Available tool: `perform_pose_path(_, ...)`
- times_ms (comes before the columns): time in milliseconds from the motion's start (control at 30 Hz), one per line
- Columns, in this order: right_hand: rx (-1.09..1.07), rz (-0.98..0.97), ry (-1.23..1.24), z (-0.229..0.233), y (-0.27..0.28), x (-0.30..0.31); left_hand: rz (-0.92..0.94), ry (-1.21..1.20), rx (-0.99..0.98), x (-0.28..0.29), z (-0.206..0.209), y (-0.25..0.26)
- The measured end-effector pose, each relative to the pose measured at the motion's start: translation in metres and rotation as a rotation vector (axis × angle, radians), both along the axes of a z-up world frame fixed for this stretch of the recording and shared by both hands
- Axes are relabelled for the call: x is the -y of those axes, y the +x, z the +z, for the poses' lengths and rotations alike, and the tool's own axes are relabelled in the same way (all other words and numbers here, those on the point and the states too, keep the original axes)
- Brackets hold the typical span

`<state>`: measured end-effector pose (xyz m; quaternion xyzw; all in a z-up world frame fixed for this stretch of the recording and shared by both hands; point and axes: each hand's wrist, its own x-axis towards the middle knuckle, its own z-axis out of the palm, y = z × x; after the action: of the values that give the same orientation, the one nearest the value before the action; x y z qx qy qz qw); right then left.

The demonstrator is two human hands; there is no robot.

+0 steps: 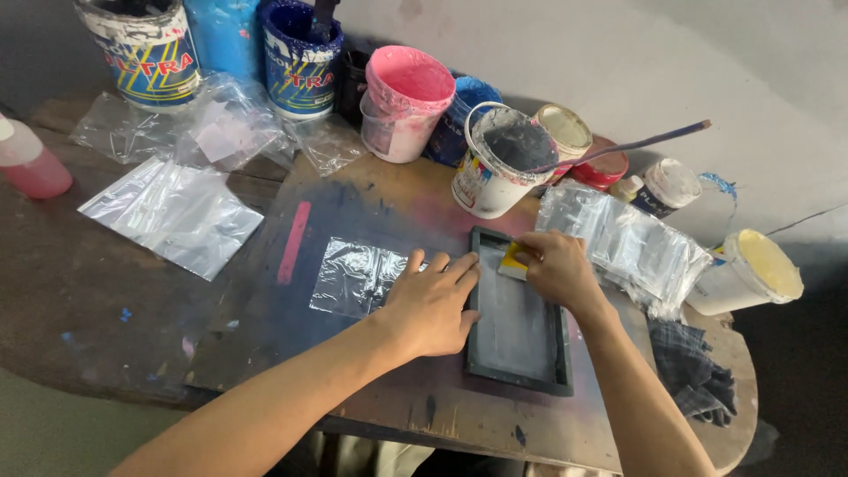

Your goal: The person places a clear plastic sheet on a table, positions a screen printing frame over it, and uses a yellow squeegee to spread white ink across the screen. The person repeatedly pulls the squeegee across the frame to transfer the ink onto the plastic sheet below.

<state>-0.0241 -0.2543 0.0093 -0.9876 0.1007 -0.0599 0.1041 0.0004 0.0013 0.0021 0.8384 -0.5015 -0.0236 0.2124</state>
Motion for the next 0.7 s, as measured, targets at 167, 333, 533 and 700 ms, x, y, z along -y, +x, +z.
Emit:
perform_pose_path(167, 0.001, -0.009, 0.101, -0.012, -0.005, 0.005, 0.008, 0.021, -0.019, 0.001, 0.001, -0.002)
perform_pose_path(333, 0.001, 0.015, 0.140, -0.011, -0.017, 0.002, 0.018, 0.024, -0.008, 0.003, 0.000, 0.000)
perform_pose_path(533, 0.038, 0.007, 0.178, -0.008, -0.047, -0.014, 0.007, 0.042, 0.002, 0.003, -0.001, 0.000)
perform_pose_path(700, 0.063, 0.026, 0.238, -0.005, -0.061, -0.024, 0.017, 0.043, 0.007, 0.003, -0.002, 0.000)
